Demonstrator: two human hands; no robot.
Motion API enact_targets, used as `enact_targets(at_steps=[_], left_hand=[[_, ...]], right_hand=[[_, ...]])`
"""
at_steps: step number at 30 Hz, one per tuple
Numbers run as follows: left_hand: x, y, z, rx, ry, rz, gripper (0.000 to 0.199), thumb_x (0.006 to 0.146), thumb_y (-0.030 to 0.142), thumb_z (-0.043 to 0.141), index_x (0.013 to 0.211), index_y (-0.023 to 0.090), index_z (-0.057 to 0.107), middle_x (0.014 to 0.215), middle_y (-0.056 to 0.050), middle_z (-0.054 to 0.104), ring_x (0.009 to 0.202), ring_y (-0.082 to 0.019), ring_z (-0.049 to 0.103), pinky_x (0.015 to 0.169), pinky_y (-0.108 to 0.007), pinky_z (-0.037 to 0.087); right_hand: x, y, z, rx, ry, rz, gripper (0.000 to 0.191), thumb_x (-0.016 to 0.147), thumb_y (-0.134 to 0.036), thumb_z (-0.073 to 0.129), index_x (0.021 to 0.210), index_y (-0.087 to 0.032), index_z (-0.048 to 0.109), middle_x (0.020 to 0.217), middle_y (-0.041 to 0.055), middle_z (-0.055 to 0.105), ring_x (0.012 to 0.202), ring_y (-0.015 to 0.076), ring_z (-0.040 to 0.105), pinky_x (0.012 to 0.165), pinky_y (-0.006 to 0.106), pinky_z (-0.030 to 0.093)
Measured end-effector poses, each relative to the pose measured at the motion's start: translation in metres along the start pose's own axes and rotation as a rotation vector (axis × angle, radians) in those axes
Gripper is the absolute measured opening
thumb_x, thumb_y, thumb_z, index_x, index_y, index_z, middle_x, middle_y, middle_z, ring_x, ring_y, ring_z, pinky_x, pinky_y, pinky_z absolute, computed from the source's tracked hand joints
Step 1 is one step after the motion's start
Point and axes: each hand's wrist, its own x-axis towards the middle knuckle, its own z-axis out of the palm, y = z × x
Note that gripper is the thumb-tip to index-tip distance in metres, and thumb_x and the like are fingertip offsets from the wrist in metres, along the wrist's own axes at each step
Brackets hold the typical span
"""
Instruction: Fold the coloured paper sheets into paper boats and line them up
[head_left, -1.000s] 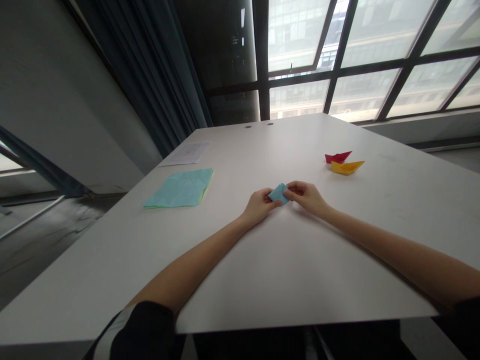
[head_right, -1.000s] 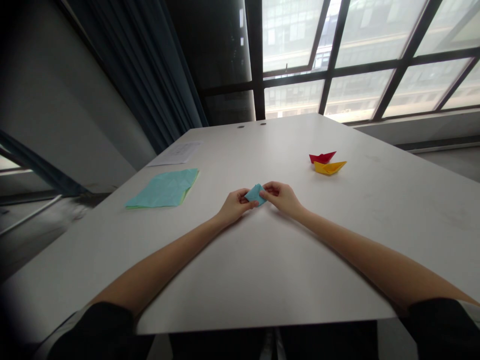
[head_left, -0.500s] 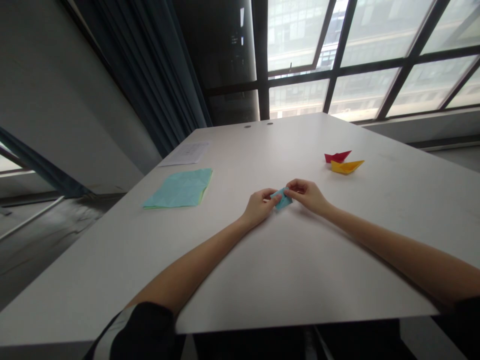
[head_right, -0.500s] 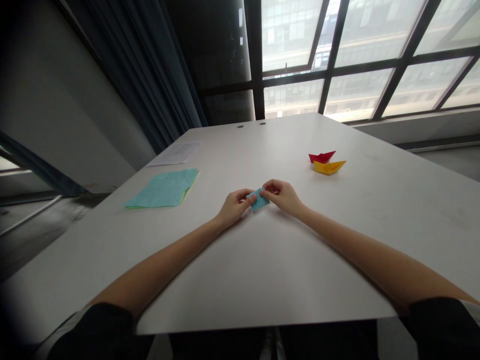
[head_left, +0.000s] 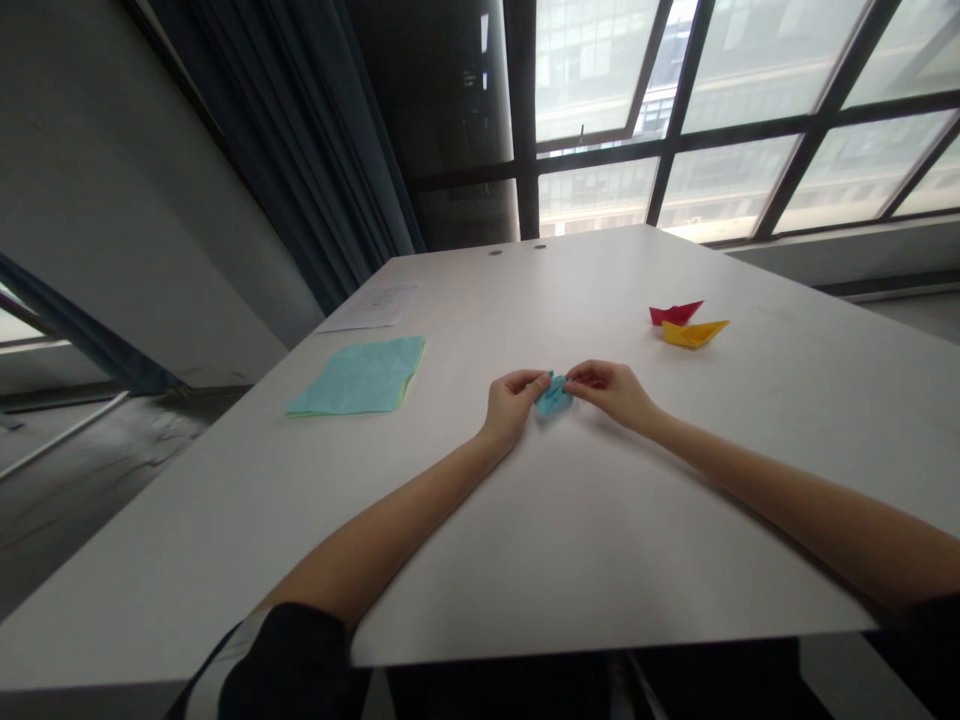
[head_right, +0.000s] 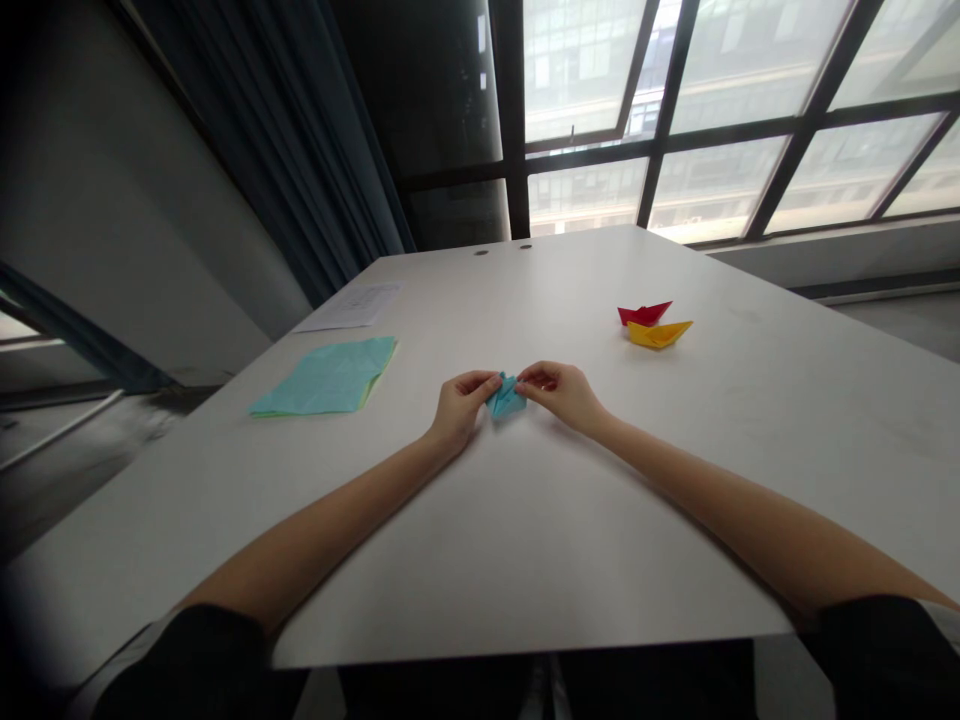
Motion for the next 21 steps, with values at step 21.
enact_targets(at_steps=[21], left_hand=[[-0.0026,0.0013,0.0002,0.103,-0.099,-0.089,0.024,0.064,0.035,0.070,0.072,0.013,0.068,0.068,-0.003,0.065,0.060,-0.011,0.054,0.057,-0.023,0.041]], right_hand=[[0.0041,-0.0049,-0.0054,-0.145,-0.146,0.044,0.025,0.066,-0.035,0.066,0.083,-0.017,0.068,0.065,0.0013,0.065,0.063,0.0143,0.059,0.057,0.025,0.043]])
